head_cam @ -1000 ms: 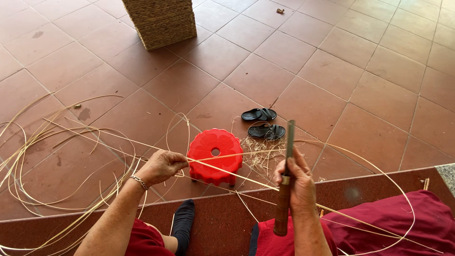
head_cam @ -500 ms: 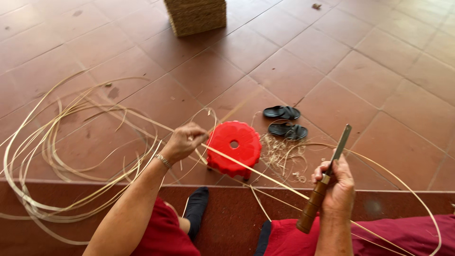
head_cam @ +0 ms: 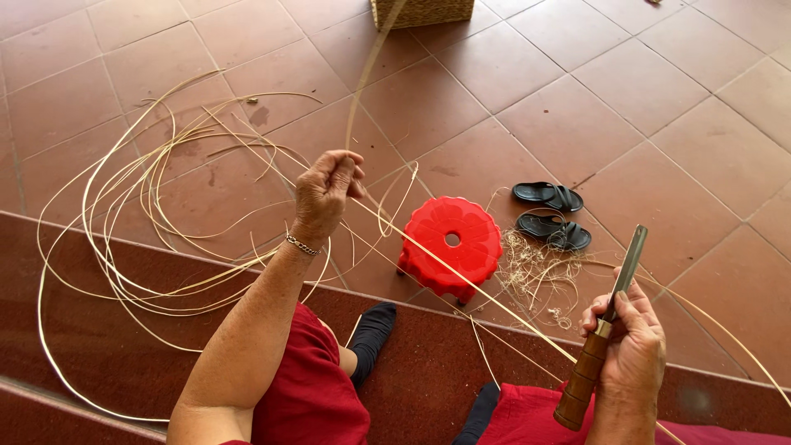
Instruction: The person sits on the floor and uses a knife to split long bamboo strips into thinner strands. They hold the bamboo with one hand and use the knife to shave and separate the material, accumulating a pile of thin strands on the floor.
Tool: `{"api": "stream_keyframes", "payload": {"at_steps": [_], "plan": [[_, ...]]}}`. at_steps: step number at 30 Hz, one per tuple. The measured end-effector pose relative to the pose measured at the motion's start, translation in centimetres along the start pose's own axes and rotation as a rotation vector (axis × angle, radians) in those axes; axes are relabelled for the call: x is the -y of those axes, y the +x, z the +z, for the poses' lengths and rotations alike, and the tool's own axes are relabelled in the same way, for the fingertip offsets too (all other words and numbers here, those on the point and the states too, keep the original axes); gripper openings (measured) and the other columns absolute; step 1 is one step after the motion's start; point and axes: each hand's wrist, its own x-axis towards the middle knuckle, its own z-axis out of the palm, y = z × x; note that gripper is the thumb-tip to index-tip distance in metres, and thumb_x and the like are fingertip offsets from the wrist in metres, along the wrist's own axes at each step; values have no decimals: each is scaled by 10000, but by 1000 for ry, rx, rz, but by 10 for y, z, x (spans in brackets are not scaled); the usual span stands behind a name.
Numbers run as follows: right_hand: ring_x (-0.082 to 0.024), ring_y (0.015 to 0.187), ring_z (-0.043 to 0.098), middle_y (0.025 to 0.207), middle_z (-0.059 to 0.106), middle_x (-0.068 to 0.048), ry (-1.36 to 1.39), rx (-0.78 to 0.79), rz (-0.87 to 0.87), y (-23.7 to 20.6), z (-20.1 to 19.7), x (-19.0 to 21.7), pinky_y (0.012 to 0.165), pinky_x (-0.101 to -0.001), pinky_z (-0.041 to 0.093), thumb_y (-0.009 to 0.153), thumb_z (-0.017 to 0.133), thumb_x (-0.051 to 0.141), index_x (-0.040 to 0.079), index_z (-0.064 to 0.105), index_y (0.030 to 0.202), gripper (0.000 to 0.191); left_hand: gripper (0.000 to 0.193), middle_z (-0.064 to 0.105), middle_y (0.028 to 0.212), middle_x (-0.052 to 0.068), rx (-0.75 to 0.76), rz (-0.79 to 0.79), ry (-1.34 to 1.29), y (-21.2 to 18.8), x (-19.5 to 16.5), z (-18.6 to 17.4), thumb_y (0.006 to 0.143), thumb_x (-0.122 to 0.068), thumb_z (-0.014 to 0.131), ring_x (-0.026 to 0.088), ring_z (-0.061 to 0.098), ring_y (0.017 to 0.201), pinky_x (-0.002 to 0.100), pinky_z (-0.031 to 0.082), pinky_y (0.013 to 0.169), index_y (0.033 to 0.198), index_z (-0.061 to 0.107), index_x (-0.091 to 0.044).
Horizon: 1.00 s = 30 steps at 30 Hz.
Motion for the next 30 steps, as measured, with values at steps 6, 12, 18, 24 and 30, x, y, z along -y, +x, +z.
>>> {"api": "stream_keyframes", "payload": {"at_steps": [6, 12, 18, 24, 30], "plan": [[-215, 688, 599, 853, 609, -112, 1, 55, 4, 5, 18, -9, 598, -314, 516, 1102, 504, 83, -13, 556, 1368, 287, 168, 709, 1096, 60, -335, 354, -336, 7, -39, -40, 1155, -166, 498, 152, 721, 944, 332, 642, 874, 1169, 624, -56], [-205, 675, 599, 844, 614, -104, -64, 78, 23, 11, 27, -15, 566, -307, 510, 1108, 518, 99, -13, 536, 1372, 287, 209, 721, 1054, 105, -343, 266, -663, 25, -73, -81, 1158, -214, 485, 228, 737, 930, 401, 645, 892, 1169, 603, -42], [-192, 656, 608, 823, 620, -100, -171, 108, 62, 9, 36, -20, 555, -283, 519, 1074, 522, 89, -21, 508, 1464, 405, 223, 736, 1010, 125, -219, 185, -573, 35, -94, -112, 1140, -197, 499, 227, 758, 894, 403, 677, 854, 1106, 650, -36], [-188, 593, 605, 776, 656, -95, -389, 214, 221, 11, 60, -28, 493, -307, 512, 1000, 536, 108, 46, 474, 1516, 523, 250, 745, 995, 130, -55, 199, -500, 44, -131, -123, 1174, -209, 503, 214, 753, 805, 375, 665, 767, 1112, 669, -32], [-156, 568, 658, 737, 722, -121, -622, 589, 510, 1, 109, -94, 486, -283, 524, 882, 667, 169, 74, 383, 1555, 737, 268, 743, 1024, 153, 42, 380, -526, 41, -184, -125, 1222, -203, 502, 243, 767, 904, 407, 676, 856, 1146, 679, -17]]}}
